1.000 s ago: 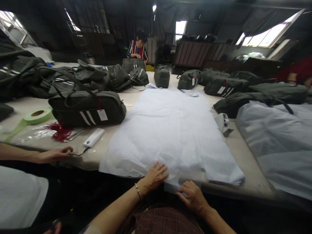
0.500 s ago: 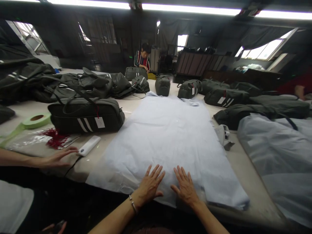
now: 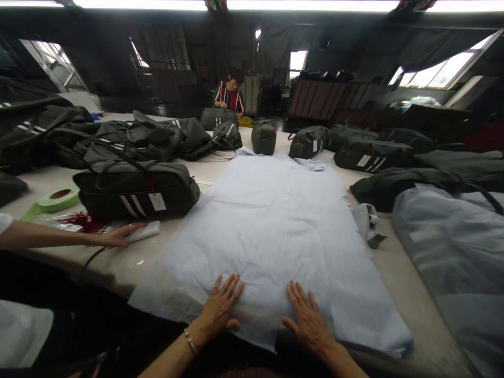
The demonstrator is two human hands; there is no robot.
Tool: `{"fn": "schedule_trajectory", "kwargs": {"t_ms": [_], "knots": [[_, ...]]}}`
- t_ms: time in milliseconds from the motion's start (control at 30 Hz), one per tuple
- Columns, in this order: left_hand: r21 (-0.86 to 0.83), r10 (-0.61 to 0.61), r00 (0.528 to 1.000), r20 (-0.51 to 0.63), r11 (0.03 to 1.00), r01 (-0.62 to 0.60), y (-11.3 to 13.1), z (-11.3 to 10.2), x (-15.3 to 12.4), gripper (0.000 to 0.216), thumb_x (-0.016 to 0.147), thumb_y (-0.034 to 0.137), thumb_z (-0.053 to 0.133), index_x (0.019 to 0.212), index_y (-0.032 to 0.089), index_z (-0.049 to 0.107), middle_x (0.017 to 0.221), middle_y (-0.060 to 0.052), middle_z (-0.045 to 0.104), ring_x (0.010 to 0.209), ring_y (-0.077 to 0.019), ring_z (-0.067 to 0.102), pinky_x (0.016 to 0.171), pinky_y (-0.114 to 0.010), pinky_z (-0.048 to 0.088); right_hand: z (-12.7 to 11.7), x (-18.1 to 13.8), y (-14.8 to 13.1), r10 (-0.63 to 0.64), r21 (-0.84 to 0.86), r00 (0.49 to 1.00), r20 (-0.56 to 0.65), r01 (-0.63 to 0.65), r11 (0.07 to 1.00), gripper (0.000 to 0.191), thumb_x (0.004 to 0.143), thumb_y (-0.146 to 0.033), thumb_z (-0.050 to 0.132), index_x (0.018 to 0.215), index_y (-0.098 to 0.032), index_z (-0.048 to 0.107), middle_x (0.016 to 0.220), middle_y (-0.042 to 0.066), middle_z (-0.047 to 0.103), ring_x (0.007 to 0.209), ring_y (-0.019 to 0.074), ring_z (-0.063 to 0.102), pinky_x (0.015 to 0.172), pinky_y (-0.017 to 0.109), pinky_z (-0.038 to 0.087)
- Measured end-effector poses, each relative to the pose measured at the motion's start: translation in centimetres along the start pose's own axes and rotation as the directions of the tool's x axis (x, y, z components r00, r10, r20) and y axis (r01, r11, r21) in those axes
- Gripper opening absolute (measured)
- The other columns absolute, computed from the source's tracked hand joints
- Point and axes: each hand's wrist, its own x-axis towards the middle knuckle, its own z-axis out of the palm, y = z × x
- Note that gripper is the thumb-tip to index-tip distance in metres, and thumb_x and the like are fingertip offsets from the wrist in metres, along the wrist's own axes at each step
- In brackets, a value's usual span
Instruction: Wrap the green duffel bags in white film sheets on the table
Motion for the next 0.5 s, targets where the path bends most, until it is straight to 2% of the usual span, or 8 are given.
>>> {"fn": "schedule_trajectory", "kwargs": {"t_ms": [133,233,300,400,500], "knots": [[-0.039,0.062,0.995,-0.082,0.997,-0.066,1.6,-1.1,2.1,0.094,0.081,0.055,0.071,0.155,0.028,0.020,0.161,-0.012,0.023,0.148,-0.0339,0.020,0.117,-0.062,0.021,-0.2,0.7,-1.7,-0.011,0.022,1.000,-0.014,0.011,1.000,0.074,0.092,-0.052,0.049,0.154,-0.022,0.023,0.161,0.006,0.017,0.149,0.0314,0.015,0.120,0.060,0.016],[-0.092,0.097,0.986,-0.133,0.990,-0.110,3.3,-1.6,4.8,0.075,0.090,0.047,0.064,0.153,0.027,0.027,0.160,-0.009,0.026,0.148,-0.0309,0.022,0.119,-0.057,0.023,-0.2,1.4,-2.0,-0.018,0.066,1.000,0.021,0.017,0.998,0.067,0.092,-0.051,0.050,0.151,-0.024,0.035,0.157,0.005,0.029,0.145,0.0317,0.027,0.118,0.057,0.026],[-0.153,0.087,0.990,-0.108,0.983,-0.103,4.4,-1.6,6.5,0.062,0.093,0.043,0.060,0.148,0.025,0.037,0.158,-0.009,0.033,0.145,-0.0298,0.028,0.118,-0.053,0.026,-1.2,2.9,-1.4,0.010,0.081,0.999,-0.054,-0.005,0.997,0.059,0.096,-0.050,0.043,0.149,-0.024,0.039,0.155,0.006,0.034,0.144,0.0288,0.033,0.116,0.052,0.032],[-0.200,0.049,0.999,-0.019,0.978,-0.052,5.9,-1.5,8.6,0.035,0.093,0.032,0.061,0.127,0.025,0.057,0.140,-0.007,0.054,0.128,-0.0284,0.050,0.106,-0.045,0.043,-4.8,7.8,0.5,0.052,0.066,0.975,-0.214,-0.039,0.997,0.057,0.100,-0.047,0.034,0.150,-0.022,0.036,0.158,0.007,0.030,0.147,0.0264,0.025,0.118,0.051,0.027],[-0.173,0.018,0.999,0.029,0.985,-0.013,6.5,-0.7,10.0,0.016,0.093,0.022,0.058,0.106,0.023,0.066,0.118,-0.006,0.065,0.108,-0.0271,0.060,0.089,-0.041,0.051,-8.6,14.8,2.4,0.061,0.073,0.968,-0.244,-0.044,0.996,0.060,0.098,-0.048,0.036,0.153,-0.023,0.029,0.162,0.004,0.018,0.150,0.0267,0.010,0.121,0.054,0.012]]}}
